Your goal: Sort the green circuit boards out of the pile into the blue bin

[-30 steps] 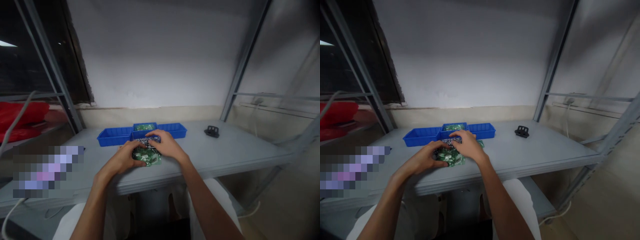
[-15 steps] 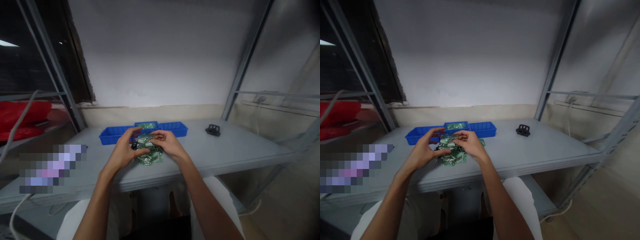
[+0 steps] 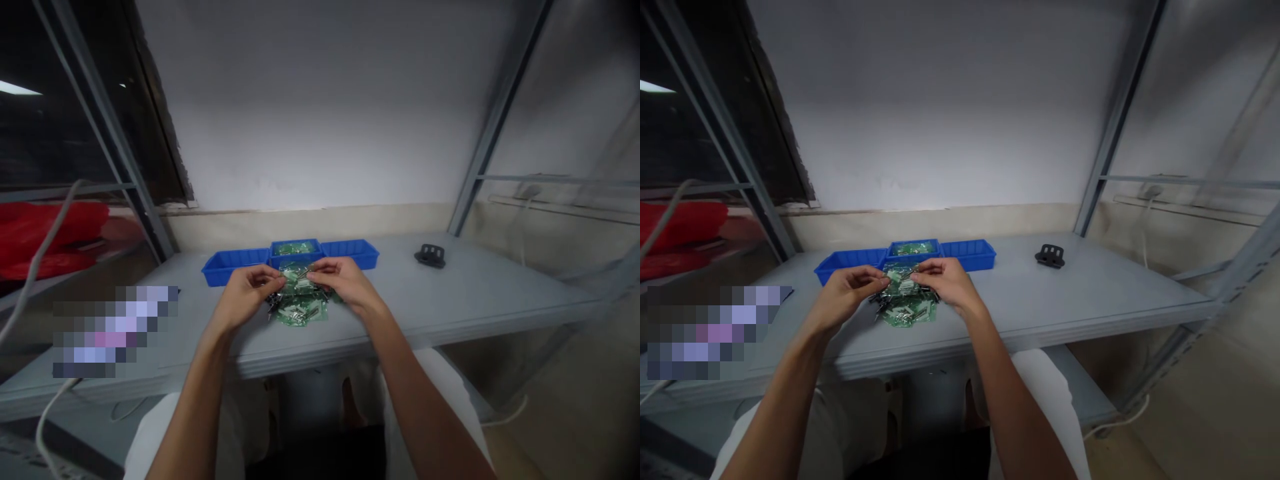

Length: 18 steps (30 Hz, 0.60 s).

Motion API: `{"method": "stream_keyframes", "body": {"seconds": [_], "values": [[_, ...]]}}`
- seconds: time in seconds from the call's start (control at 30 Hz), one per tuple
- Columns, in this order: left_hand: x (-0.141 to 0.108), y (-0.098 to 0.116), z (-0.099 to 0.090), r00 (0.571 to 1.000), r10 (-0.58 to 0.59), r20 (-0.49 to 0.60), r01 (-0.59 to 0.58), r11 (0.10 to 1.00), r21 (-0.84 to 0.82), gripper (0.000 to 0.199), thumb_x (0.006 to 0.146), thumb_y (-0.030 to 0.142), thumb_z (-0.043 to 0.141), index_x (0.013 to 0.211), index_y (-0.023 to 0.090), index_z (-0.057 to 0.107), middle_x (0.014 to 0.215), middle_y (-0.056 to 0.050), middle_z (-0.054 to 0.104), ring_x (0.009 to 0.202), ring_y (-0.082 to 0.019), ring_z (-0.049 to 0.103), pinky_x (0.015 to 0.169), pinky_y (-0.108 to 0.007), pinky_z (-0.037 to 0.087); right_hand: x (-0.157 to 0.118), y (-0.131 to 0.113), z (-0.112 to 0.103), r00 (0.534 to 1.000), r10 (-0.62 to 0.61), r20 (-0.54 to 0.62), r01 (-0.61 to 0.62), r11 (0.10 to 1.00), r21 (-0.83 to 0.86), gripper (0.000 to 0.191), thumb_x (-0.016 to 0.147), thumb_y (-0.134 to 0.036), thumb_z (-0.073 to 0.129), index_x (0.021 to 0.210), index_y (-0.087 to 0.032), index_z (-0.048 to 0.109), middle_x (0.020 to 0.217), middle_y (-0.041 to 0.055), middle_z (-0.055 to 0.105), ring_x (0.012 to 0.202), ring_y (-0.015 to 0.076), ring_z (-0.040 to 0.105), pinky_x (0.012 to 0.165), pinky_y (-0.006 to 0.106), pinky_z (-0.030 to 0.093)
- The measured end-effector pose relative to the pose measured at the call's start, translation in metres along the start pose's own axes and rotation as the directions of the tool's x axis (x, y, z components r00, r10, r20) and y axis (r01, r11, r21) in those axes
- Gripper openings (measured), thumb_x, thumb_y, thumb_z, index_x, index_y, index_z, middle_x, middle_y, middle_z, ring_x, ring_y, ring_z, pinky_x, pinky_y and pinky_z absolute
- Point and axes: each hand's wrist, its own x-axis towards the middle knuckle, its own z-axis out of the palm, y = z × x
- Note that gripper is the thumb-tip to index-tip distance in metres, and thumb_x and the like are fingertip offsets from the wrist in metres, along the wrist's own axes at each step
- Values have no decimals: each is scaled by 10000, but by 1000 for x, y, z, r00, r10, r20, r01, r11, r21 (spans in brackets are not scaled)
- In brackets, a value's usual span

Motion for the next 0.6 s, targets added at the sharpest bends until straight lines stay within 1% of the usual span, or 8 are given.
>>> {"method": "stream_keyframes", "body": {"seconds": [0.07, 0.17, 0.23, 0.3, 0.37, 0.43, 0.5, 0.6], "values": [[0, -1, 0, 1000, 13, -12, -13, 1000, 16, 176, 711, 359, 728, 748, 197, 668, 745, -24, 697, 683, -162, 622, 657, -311, 491, 0, 1, 0, 1000, -1, -13, 1, 1000, -12, 138, 662, -235, 794, 756, -200, 701, 688, 13, 649, 600, 124, 545, 535, 264, 417], [1, -3, 1, 997, 63, -32, -61, 996, 65, 169, 735, 349, 712, 778, 192, 668, 773, -22, 693, 717, -164, 627, 685, -312, 500, 0, 0, 0, 999, 21, -31, -22, 999, -26, 153, 670, -260, 785, 795, -208, 713, 648, 6, 637, 536, 114, 524, 469, 249, 383], [1, -4, 2, 993, 105, -53, -99, 990, 96, 146, 748, 327, 700, 797, 192, 672, 820, -27, 695, 766, -168, 634, 724, -321, 509, -1, -1, -1, 999, 51, -18, -51, 999, -5, 162, 689, -277, 769, 830, -215, 723, 657, 21, 654, 522, 124, 551, 429, 241, 364], [2, -5, 3, 982, 169, -82, -160, 981, 108, 98, 750, 286, 689, 788, 196, 679, 901, -41, 698, 858, -181, 642, 764, -331, 516, -2, -1, -2, 998, 54, 15, -54, 998, 35, 144, 695, -268, 755, 829, -223, 731, 715, 45, 688, 574, 153, 615, 423, 244, 387], [3, -6, 3, 963, 239, -122, -224, 966, 125, 42, 751, 240, 671, 764, 202, 687, 983, -51, 690, 959, -195, 634, 793, -336, 517, -2, -1, -1, 999, 36, 38, -38, 997, 61, 102, 686, -218, 740, 788, -230, 737, 765, 50, 704, 633, 168, 646, 465, 260, 447], [3, -7, 3, 944, 287, -165, -262, 952, 160, 40, 753, 209, 656, 747, 208, 695, 1034, -53, 678, 1008, -198, 623, 810, -341, 517, -2, -1, -1, 999, 28, 46, -30, 998, 62, 102, 675, -163, 722, 746, -233, 742, 756, 37, 701, 622, 152, 627, 523, 284, 492], [3, -6, 3, 932, 304, -196, -268, 945, 188, 59, 759, 199, 647, 752, 212, 705, 1060, -53, 670, 1015, -196, 620, 829, -349, 516, -2, 0, 0, 998, 18, 56, -20, 999, 43, 126, 664, -135, 718, 737, -233, 749, 731, 29, 698, 611, 142, 605, 576, 306, 512], [2, -3, 4, 931, 300, -209, -258, 944, 206, 72, 761, 200, 642, 760, 214, 713, 1077, -54, 667, 1004, -194, 624, 834, -357, 522, -2, 1, -2, 997, -25, 75, 24, 1000, 12, 145, 644, -136, 736, 750, -233, 758, 727, 28, 705, 669, 159, 617, 640, 325, 517]]}}
